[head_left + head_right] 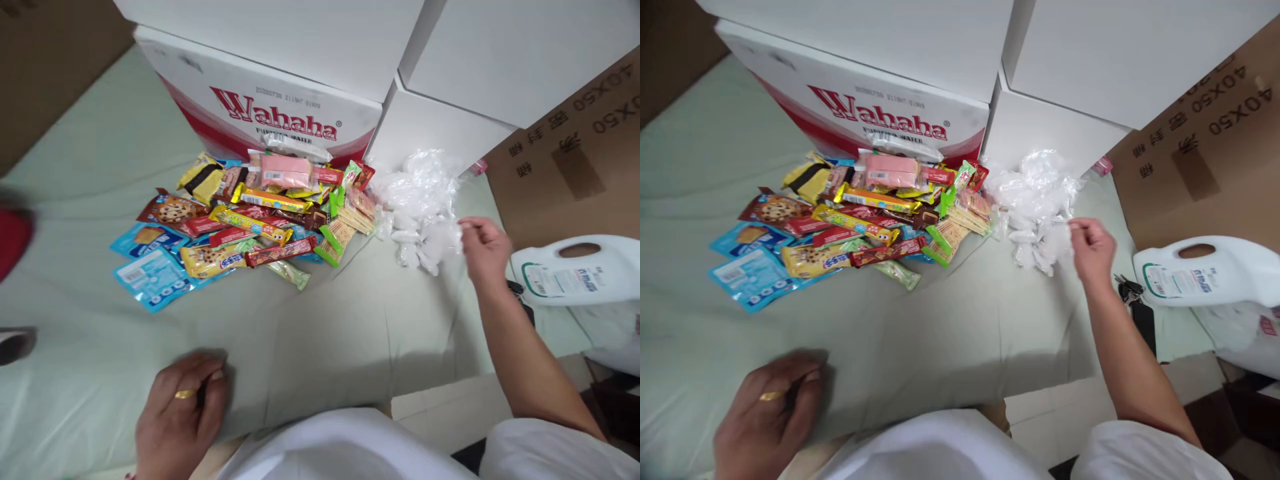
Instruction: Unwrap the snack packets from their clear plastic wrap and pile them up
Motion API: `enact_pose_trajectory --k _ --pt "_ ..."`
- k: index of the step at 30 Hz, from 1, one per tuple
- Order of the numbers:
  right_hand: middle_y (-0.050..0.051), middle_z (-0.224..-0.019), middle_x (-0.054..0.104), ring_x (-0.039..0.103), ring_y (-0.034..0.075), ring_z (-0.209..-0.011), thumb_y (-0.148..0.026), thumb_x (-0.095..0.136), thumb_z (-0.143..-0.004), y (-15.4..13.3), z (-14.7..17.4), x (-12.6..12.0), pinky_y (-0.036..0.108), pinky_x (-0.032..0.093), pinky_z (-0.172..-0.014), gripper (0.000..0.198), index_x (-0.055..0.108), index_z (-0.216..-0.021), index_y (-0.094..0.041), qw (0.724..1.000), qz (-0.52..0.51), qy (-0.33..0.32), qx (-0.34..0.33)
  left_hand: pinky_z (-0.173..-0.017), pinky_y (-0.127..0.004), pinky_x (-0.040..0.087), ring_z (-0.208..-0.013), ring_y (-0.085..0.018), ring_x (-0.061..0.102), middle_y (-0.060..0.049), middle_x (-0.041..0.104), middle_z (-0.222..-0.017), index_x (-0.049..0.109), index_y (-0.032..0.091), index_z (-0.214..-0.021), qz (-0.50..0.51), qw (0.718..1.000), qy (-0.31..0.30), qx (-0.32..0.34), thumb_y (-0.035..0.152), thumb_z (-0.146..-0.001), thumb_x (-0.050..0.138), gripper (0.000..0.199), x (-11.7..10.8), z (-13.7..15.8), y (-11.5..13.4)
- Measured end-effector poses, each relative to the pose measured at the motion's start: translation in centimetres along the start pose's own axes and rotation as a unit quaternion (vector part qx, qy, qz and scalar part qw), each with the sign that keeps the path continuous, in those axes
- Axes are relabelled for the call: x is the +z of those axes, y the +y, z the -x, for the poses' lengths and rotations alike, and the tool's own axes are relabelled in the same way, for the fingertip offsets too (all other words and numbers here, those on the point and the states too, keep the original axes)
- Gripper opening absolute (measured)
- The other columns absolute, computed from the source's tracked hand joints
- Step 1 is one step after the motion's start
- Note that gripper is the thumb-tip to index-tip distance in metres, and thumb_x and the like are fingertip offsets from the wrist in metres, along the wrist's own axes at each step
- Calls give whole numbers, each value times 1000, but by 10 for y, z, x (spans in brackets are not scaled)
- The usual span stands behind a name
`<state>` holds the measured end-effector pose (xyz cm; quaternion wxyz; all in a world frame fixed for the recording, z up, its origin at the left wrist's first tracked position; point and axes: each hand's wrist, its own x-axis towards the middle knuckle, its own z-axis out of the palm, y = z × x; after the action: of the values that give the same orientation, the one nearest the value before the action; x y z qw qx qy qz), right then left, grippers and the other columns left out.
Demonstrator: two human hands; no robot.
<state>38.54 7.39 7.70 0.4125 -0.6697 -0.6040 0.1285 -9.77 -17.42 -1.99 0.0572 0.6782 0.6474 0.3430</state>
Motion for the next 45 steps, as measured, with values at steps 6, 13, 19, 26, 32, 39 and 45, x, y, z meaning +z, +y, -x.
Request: enact_pose_trajectory --k 6,13,19,26,32,39,45 --pt "5 -72 70 64 22 -74 -39 59 -92 -55 26 80 31 44 -72 29 79 -91 -19 955 209 -211 -4 -81 -37 56 -87 -24 69 -6 70 -89 65 23 -92 13 999 21 24 16 -89 61 8 -1 -3 7" --pt "2 -68 65 57 19 -70 -27 57 -89 -70 37 107 29 39 -70 19 72 -85 -17 969 192 -148 40 -80 -32 55 -86 -19 69 -4 69 -90 66 21 -95 74 997 26 -19 15 -93 58 10 -6 2 9" --pt "-4 -71 53 40 12 -60 -45 70 -88 -87 146 64 25 35 -59 24 65 -84 -22 972 -156 -129 116 -68 -27 52 -76 -15 63 -2 65 -85 66 21 -92 327 926 -94 -166 29 -93 60 10 11 -22 61" --pt "-5 -62 47 36 10 -54 -50 81 -83 -104 218 64 24 30 -51 31 67 -84 -23 904 -284 -229 225 -49 -22 38 -62 -11 56 -1 65 -84 62 17 -99 607 669 -294 -314 54 -75 78 47 66 -77 113" --pt "-2 -75 56 44 12 -59 -47 73 -91 -98 224 67 25 38 -53 25 65 -94 -24 924 -264 -210 180 -49 -23 22 -48 -4 37 4 60 -64 58 17 -74 634 637 -242 -365 47 -69 85 40 71 -75 106" --pt "8 -115 68 62 21 -89 -24 65 -94 -98 211 64 40 53 -81 20 78 -107 -32 934 -114 -290 -172 -44 -22 17 -45 -3 35 5 52 -58 54 17 -66 632 617 -260 -390 51 -67 86 47 63 -77 101" --pt "3 -84 65 54 16 -66 -33 68 -95 -100 221 80 31 45 -62 9 77 -94 -29 954 -144 -256 -60 -43 -20 23 -49 -6 45 3 57 -67 62 17 -82 608 634 -322 -354 65 -72 79 52 63 -71 106"
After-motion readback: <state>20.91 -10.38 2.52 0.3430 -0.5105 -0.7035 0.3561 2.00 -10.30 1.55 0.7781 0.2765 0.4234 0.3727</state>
